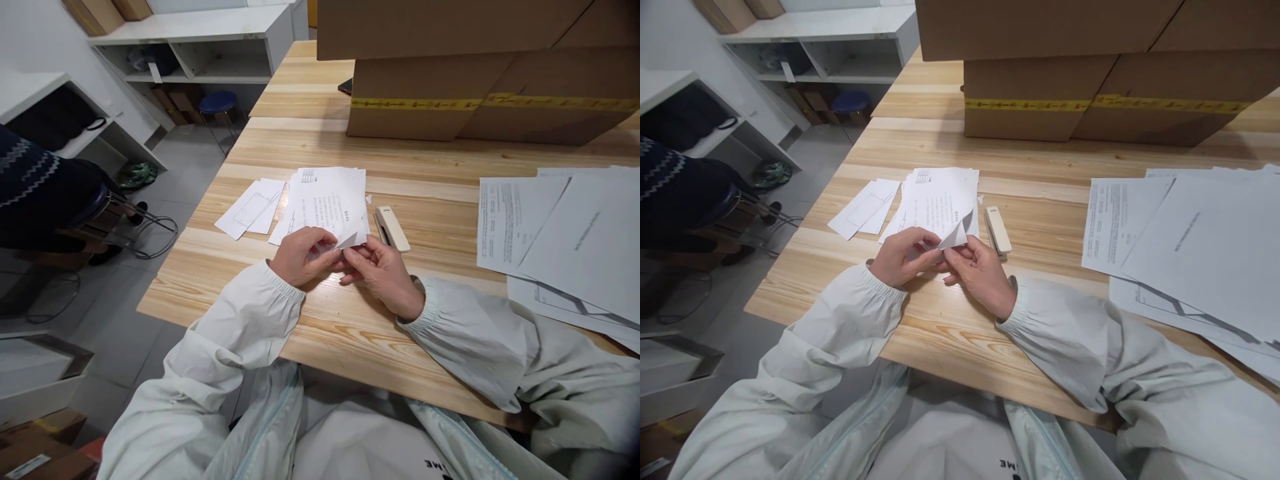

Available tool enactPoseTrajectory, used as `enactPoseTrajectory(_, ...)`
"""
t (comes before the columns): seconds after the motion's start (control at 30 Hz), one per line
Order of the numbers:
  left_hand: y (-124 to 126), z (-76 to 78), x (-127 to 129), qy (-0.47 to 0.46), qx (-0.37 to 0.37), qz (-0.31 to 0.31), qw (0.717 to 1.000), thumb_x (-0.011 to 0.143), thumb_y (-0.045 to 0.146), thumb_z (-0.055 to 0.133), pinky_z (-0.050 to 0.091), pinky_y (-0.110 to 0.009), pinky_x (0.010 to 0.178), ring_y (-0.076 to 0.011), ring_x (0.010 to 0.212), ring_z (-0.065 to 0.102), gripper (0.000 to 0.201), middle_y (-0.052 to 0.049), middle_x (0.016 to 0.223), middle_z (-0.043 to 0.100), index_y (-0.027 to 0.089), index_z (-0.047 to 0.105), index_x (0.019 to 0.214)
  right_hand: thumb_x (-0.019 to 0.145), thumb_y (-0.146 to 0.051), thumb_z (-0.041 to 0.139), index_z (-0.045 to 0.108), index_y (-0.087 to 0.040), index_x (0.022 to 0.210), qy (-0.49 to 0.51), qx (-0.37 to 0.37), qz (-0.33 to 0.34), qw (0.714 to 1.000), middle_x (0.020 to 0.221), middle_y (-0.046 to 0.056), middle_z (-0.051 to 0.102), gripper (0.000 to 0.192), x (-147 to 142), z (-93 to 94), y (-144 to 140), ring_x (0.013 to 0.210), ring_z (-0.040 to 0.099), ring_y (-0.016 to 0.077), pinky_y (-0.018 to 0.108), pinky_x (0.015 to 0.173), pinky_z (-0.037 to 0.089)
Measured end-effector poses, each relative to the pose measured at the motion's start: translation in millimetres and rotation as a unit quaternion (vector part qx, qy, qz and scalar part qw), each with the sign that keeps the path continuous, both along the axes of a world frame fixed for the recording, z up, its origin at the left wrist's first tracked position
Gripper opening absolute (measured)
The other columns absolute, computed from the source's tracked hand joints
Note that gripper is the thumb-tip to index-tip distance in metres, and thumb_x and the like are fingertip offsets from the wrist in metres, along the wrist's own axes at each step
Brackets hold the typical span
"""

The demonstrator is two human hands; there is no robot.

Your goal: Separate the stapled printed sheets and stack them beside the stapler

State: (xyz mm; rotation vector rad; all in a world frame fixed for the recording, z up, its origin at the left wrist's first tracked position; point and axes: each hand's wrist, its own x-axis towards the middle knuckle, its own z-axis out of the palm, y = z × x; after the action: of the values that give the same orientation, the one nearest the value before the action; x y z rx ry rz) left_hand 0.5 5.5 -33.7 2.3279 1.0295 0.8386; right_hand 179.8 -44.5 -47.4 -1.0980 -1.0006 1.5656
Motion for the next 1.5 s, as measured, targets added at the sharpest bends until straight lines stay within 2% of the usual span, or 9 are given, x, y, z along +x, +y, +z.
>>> enactPoseTrajectory(0.3,-5.5,5.4,4.7,-0.012,-0.041,0.04,0.998,0.088,0.031,0.052,0.05,-0.028,0.07,-0.015,0.077,0.064,0.021,-0.004,0.084,0.073,0.017,0.067,0.089,0.075,-0.05,0.075,0.061,-0.018,0.104,-0.011,-0.019,-0.009,1.0,0.104,0.008,0.071,0.045,-1.9,3.7,0.3,0.077,0.071,0.0147,0.023,0.056,0.06)
enactPoseTrajectory(0.47,-4.7,2.4,5.6,0.01,-0.007,0.075,0.997,0.091,0.03,0.049,0.047,-0.026,0.063,-0.0132,0.065,0.061,0.024,-0.003,0.073,0.07,0.017,0.068,0.083,0.073,-0.05,0.076,0.06,-0.018,0.106,-0.008,-0.023,-0.012,1.0,0.107,0.009,0.07,0.049,-2.5,5.8,0.6,0.078,0.071,0.0154,0.023,0.055,0.06)
enactPoseTrajectory(0.67,-4.7,-3.1,4.8,-0.002,-0.009,0.06,0.998,0.083,0.023,0.056,0.051,-0.026,0.066,-0.0135,0.07,0.064,0.012,-0.002,0.08,0.072,0.018,0.067,0.086,0.076,-0.053,0.073,0.057,-0.019,0.109,-0.011,-0.015,-0.01,1.0,0.105,0.008,0.069,0.05,-1.9,7.7,-1.6,0.077,0.07,0.015,0.025,0.058,0.06)
enactPoseTrajectory(0.83,-4.2,-5.7,0.5,0.007,0.106,0.113,0.988,0.089,0.029,0.055,0.049,-0.028,0.065,-0.0154,0.071,0.062,0.017,-0.002,0.075,0.071,0.02,0.066,0.08,0.083,-0.059,0.063,0.038,-0.028,0.137,-0.029,0.017,-0.05,0.998,0.125,0.009,0.06,0.067,1.0,8.3,-5.6,0.082,0.069,0.0164,0.027,0.058,0.061)
enactPoseTrajectory(1.0,-4.8,-1.1,-3.3,0.03,0.244,0.137,0.96,0.092,0.023,0.051,0.05,-0.032,0.067,-0.0191,0.077,0.062,0.017,-0.004,0.077,0.072,0.02,0.065,0.083,0.088,-0.052,0.06,0.032,-0.033,0.145,-0.099,0.101,-0.093,0.986,0.148,0.01,0.039,0.067,4.5,5.0,-7.4,0.102,0.063,0.0192,0.028,0.067,0.061)
enactPoseTrajectory(1.13,-7.0,4.4,-4.3,0.018,0.284,0.143,0.948,0.091,0.018,0.052,0.054,-0.035,0.076,-0.0209,0.087,0.063,0.015,-0.005,0.088,0.075,0.021,0.066,0.088,0.089,-0.045,0.06,0.033,-0.035,0.146,-0.152,0.167,-0.126,0.966,0.154,0.006,0.033,0.065,7.8,4.6,-4.3,0.112,0.056,0.0211,0.033,0.079,0.058)
enactPoseTrajectory(1.23,-8.5,5.9,-4.8,0.014,0.288,0.148,0.946,0.091,0.017,0.052,0.055,-0.038,0.081,-0.0217,0.093,0.064,0.017,-0.005,0.093,0.075,0.022,0.068,0.09,0.086,-0.038,0.065,0.034,-0.036,0.148,-0.218,0.21,-0.14,0.943,0.155,0.006,0.032,0.07,13.6,9.2,2.3,0.107,0.057,0.0214,0.03,0.071,0.056)
enactPoseTrajectory(1.37,-11.9,3.8,-4.5,-0.018,0.282,0.096,0.954,0.09,0.016,0.053,0.053,-0.041,0.086,-0.0228,0.099,0.063,0.017,-0.006,0.1,0.074,0.023,0.069,0.092,0.084,-0.027,0.064,0.049,-0.032,0.141,-0.289,0.284,-0.073,0.911,0.147,0.007,0.045,0.06,22.0,16.0,13.5,0.103,0.059,0.0218,0.03,0.066,0.053)
enactPoseTrajectory(1.5,-17.0,6.5,-4.6,-0.077,0.275,0.063,0.956,0.089,0.019,0.058,0.049,-0.04,0.094,-0.0224,0.107,0.061,0.015,-0.006,0.107,0.073,0.025,0.068,0.099,0.086,-0.025,0.061,0.074,-0.024,0.098,-0.299,0.322,-0.042,0.897,0.098,0.004,0.072,0.018,29.6,17.9,25.5,0.082,0.065,0.0178,0.031,0.067,0.052)
